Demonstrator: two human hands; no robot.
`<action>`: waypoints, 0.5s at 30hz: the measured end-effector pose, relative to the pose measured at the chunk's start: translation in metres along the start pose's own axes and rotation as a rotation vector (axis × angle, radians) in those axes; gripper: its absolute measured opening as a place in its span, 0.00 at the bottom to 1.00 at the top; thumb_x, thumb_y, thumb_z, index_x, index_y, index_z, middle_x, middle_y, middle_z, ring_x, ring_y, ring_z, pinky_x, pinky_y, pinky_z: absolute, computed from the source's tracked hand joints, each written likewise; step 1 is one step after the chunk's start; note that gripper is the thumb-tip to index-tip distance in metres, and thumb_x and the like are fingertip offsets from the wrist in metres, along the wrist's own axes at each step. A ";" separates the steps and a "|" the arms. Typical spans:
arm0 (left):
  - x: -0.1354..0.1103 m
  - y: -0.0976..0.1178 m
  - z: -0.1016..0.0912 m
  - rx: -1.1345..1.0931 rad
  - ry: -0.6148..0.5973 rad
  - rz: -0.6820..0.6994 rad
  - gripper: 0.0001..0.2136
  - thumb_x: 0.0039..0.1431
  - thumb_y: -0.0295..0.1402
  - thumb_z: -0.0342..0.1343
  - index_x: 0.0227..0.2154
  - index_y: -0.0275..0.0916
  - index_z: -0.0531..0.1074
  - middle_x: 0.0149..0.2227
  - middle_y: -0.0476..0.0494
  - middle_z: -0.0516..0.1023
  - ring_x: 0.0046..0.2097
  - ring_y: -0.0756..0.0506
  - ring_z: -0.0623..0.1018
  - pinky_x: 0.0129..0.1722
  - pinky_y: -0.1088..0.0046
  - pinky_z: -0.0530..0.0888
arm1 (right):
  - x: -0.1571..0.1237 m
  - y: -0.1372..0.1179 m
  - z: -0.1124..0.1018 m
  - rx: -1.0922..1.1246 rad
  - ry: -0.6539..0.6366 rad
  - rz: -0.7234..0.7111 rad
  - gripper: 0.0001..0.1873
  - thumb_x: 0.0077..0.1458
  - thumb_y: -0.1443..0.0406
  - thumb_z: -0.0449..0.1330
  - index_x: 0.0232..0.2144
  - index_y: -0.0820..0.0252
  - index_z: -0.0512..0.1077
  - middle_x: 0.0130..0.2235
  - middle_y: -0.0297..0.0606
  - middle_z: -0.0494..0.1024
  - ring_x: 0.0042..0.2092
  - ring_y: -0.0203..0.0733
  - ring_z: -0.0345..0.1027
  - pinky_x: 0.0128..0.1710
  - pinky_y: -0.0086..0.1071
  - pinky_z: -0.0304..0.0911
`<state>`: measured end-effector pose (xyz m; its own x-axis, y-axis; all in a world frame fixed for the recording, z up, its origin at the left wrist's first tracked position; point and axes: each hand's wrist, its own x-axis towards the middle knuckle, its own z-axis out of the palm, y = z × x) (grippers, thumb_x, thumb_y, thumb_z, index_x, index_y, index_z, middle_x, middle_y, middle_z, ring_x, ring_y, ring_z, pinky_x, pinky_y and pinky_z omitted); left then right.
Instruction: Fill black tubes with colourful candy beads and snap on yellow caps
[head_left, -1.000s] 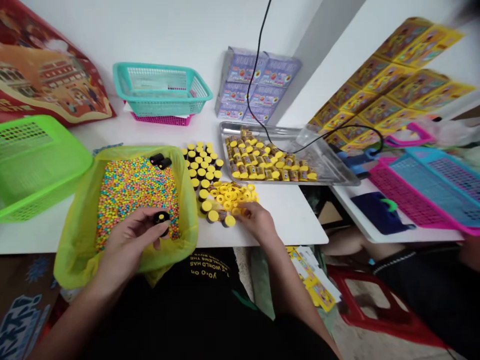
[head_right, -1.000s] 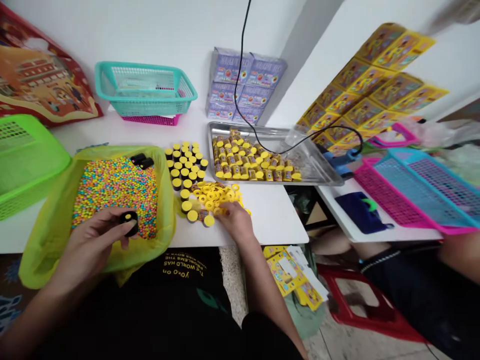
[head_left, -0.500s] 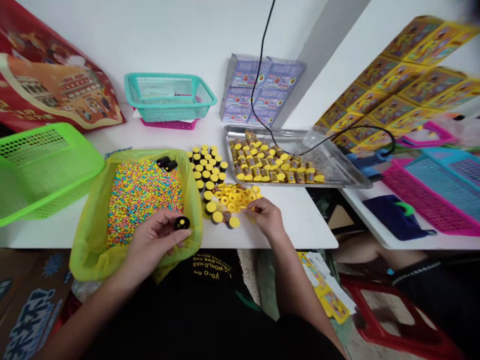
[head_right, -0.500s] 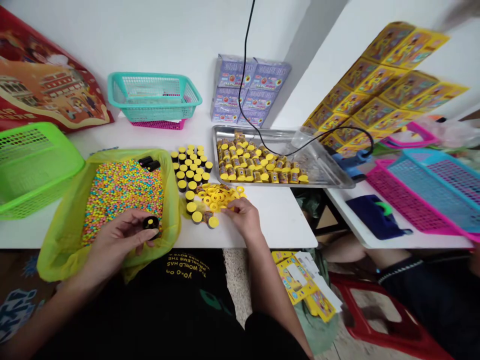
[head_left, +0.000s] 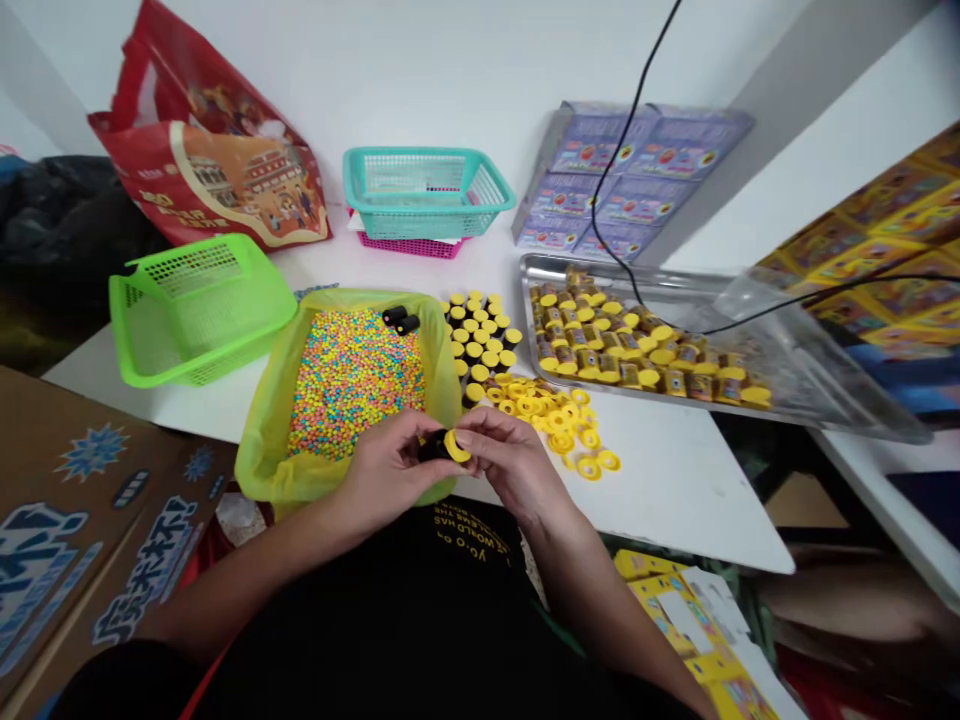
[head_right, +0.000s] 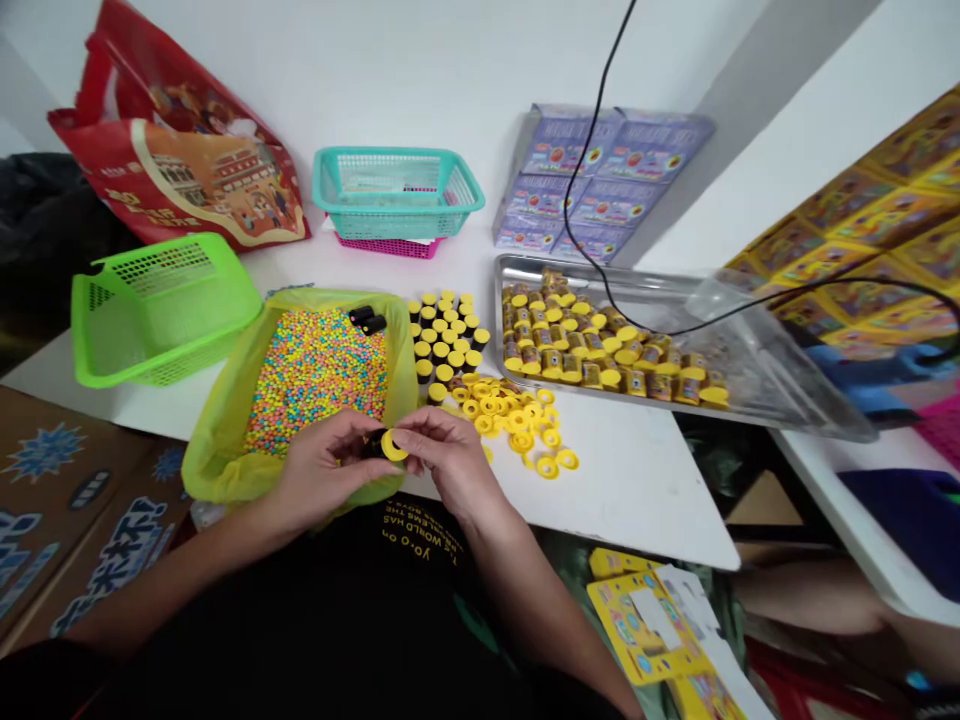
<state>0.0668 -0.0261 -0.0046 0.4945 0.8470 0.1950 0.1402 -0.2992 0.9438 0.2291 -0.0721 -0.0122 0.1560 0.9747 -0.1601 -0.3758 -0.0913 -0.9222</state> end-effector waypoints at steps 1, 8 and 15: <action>0.000 0.001 -0.001 -0.002 0.010 -0.008 0.13 0.49 0.40 0.71 0.30 0.39 0.75 0.24 0.52 0.72 0.26 0.52 0.67 0.25 0.75 0.63 | 0.002 0.002 0.003 0.006 0.010 0.007 0.14 0.38 0.57 0.76 0.25 0.57 0.79 0.22 0.30 0.75 0.19 0.30 0.60 0.19 0.27 0.54; 0.003 0.005 -0.005 0.029 0.032 -0.037 0.12 0.48 0.39 0.71 0.26 0.40 0.74 0.21 0.55 0.67 0.24 0.52 0.63 0.24 0.75 0.59 | 0.002 0.008 0.019 -0.096 0.119 -0.163 0.11 0.43 0.58 0.73 0.25 0.56 0.77 0.23 0.29 0.74 0.23 0.32 0.59 0.23 0.28 0.56; -0.003 0.003 -0.006 0.050 0.081 0.000 0.10 0.50 0.38 0.70 0.29 0.40 0.75 0.25 0.53 0.72 0.26 0.51 0.67 0.26 0.74 0.62 | -0.002 0.007 0.022 -0.168 0.062 -0.162 0.12 0.48 0.55 0.71 0.27 0.55 0.75 0.26 0.29 0.72 0.26 0.34 0.62 0.25 0.28 0.59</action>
<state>0.0607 -0.0267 -0.0004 0.4234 0.8794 0.2177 0.1837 -0.3187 0.9299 0.2057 -0.0700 -0.0105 0.2592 0.9656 -0.0218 -0.1847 0.0274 -0.9824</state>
